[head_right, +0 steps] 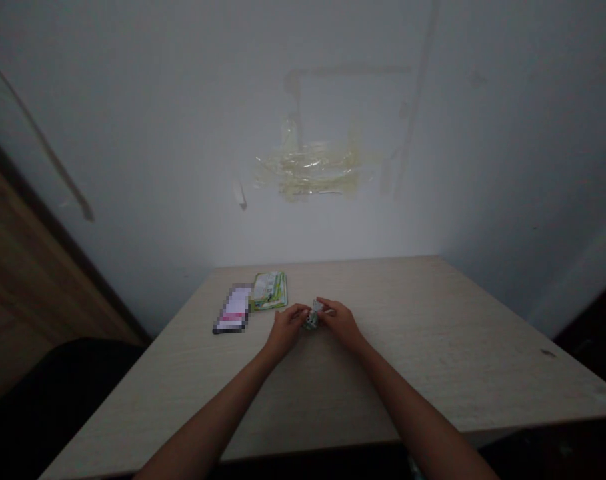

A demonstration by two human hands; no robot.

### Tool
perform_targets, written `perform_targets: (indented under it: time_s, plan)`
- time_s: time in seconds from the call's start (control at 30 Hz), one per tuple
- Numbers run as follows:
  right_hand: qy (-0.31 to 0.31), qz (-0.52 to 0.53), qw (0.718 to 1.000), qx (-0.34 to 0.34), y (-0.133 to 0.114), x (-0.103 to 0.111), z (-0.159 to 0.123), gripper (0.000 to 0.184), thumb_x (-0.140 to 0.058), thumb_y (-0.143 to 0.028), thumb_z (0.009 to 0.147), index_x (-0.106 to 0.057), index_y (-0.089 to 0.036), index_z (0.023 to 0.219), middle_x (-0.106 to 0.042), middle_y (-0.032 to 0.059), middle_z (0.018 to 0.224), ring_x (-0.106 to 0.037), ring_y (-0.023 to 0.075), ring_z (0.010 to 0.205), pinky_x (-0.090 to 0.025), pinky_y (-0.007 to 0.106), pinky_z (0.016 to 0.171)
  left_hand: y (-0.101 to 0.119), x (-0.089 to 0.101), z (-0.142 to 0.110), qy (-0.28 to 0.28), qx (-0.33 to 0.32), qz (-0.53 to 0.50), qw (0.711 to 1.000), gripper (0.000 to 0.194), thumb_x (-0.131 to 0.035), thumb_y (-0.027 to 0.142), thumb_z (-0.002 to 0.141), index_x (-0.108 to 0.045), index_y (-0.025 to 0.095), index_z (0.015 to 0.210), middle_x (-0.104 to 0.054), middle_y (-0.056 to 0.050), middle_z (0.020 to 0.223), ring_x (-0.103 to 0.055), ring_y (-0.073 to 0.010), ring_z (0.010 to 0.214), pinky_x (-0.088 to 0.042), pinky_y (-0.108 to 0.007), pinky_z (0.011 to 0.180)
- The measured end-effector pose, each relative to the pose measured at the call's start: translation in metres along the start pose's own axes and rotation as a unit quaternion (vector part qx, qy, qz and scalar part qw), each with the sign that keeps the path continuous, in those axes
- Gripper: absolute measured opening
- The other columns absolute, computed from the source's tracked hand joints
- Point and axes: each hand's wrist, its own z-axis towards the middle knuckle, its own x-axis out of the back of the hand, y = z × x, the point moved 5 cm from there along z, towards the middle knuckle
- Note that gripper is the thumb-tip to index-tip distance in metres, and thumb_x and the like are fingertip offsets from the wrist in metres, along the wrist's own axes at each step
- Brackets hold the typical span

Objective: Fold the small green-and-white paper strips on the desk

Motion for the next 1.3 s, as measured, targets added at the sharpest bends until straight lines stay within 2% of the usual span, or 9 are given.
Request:
perform_targets:
  time_s: [0.13, 0.23, 0.37, 0.5, 0.7, 0.83, 1.03, 1.13, 1.3]
  plan:
    - [0.008, 0.008, 1.0, 0.009, 0.005, 0.003, 0.003, 0.049, -0.066, -0.038, 0.075, -0.067, -0.018, 0.12, -0.069, 0.0062, 0.097, -0.068, 0.0185, 0.076, -0.057, 0.034, 0.072, -0.003, -0.001, -0.001, 0.004, -0.005, 0.05, 0.999, 0.028, -0.062, 0.04, 0.085, -0.069, 0.028, 0.109, -0.07, -0.005, 0.119, -0.058, -0.0258, 0.118, -0.008, -0.063, 0.115]
    - [0.026, 0.003, 1.0, 0.009, 0.008, 0.005, 0.004, 0.044, -0.066, -0.032, 0.074, -0.068, -0.018, 0.115, -0.069, 0.0062, 0.096, -0.069, 0.019, 0.076, -0.057, 0.034, 0.074, -0.005, -0.002, -0.001, 0.002, -0.025, 0.099, 0.995, 0.042, -0.071, 0.039, 0.077, -0.067, 0.028, 0.117, -0.067, -0.007, 0.124, -0.053, -0.0283, 0.123, -0.014, -0.061, 0.115]
    - [0.021, -0.015, 1.0, 0.009, 0.007, 0.004, 0.002, 0.039, -0.063, -0.03, 0.077, -0.068, -0.018, 0.113, -0.069, 0.0063, 0.09, -0.069, 0.0201, 0.077, -0.057, 0.036, 0.075, -0.008, -0.001, 0.0, 0.002, -0.024, 0.134, 0.991, 0.046, -0.071, 0.035, 0.078, -0.064, 0.027, 0.123, -0.067, -0.008, 0.123, -0.053, -0.0285, 0.122, -0.018, -0.059, 0.114]
    - [0.034, -0.127, 0.987, 0.094, -0.009, 0.007, -0.001, 0.032, -0.064, -0.028, 0.079, -0.069, -0.018, 0.109, -0.066, 0.0095, 0.101, -0.065, 0.0212, 0.089, -0.054, 0.039, 0.085, -0.009, 0.001, 0.002, 0.001, -0.023, 0.13, 0.991, 0.047, -0.068, 0.031, 0.081, -0.062, 0.029, 0.127, -0.068, -0.008, 0.12, -0.054, -0.027, 0.12, -0.021, -0.056, 0.113]
    - [-0.001, -0.223, 0.956, 0.189, -0.02, 0.006, -0.005, 0.039, -0.064, -0.024, 0.083, -0.064, -0.022, 0.122, -0.063, 0.0102, 0.121, -0.054, 0.0245, 0.117, -0.041, 0.045, 0.106, -0.01, 0.003, 0.002, -0.017, -0.032, 0.134, 0.99, 0.043, -0.068, 0.031, 0.081, -0.064, 0.034, 0.124, -0.067, -0.007, 0.121, -0.053, -0.0273, 0.12, -0.017, -0.059, 0.113]
    - [-0.029, -0.248, 0.946, 0.204, -0.022, 0.005, -0.007, 0.034, -0.065, -0.024, 0.084, -0.067, -0.022, 0.117, -0.065, 0.0096, 0.112, -0.055, 0.0248, 0.111, -0.043, 0.043, 0.102, -0.013, 0.003, 0.003, -0.014, -0.042, 0.134, 0.99, 0.044, -0.067, 0.029, 0.081, -0.064, 0.033, 0.124, -0.066, -0.007, 0.122, -0.052, -0.0272, 0.12, -0.02, -0.058, 0.112]
    - [-0.024, -0.257, 0.947, 0.193, -0.025, 0.008, -0.006, 0.029, -0.067, -0.024, 0.083, -0.068, -0.021, 0.111, -0.065, 0.0089, 0.106, -0.056, 0.0241, 0.105, -0.045, 0.041, 0.096, -0.01, 0.006, 0.002, 0.015, -0.068, 0.131, 0.989, 0.039, -0.069, 0.027, 0.079, -0.066, 0.029, 0.118, -0.067, -0.005, 0.121, -0.05, -0.0256, 0.122, -0.026, -0.051, 0.112]
    - [-0.019, -0.258, 0.947, 0.193, -0.025, 0.01, -0.005, 0.03, -0.069, -0.025, 0.081, -0.069, -0.019, 0.11, -0.065, 0.0091, 0.105, -0.056, 0.0243, 0.104, -0.045, 0.039, 0.096, -0.006, 0.01, 0.001, 0.025, -0.072, 0.143, 0.987, 0.032, -0.069, 0.028, 0.079, -0.068, 0.03, 0.11, -0.068, -0.004, 0.118, -0.049, -0.026, 0.124, -0.019, -0.054, 0.114]
    - [-0.03, -0.265, 0.944, 0.195, -0.027, 0.009, -0.006, 0.026, -0.071, -0.026, 0.081, -0.07, -0.018, 0.105, -0.065, 0.0088, 0.102, -0.056, 0.0237, 0.101, -0.045, 0.038, 0.093, -0.003, 0.013, -0.001, 0.024, -0.091, 0.168, 0.981, 0.035, -0.07, 0.03, 0.079, -0.066, 0.033, 0.114, -0.066, -0.003, 0.121, -0.05, -0.0263, 0.123, -0.009, -0.059, 0.116]
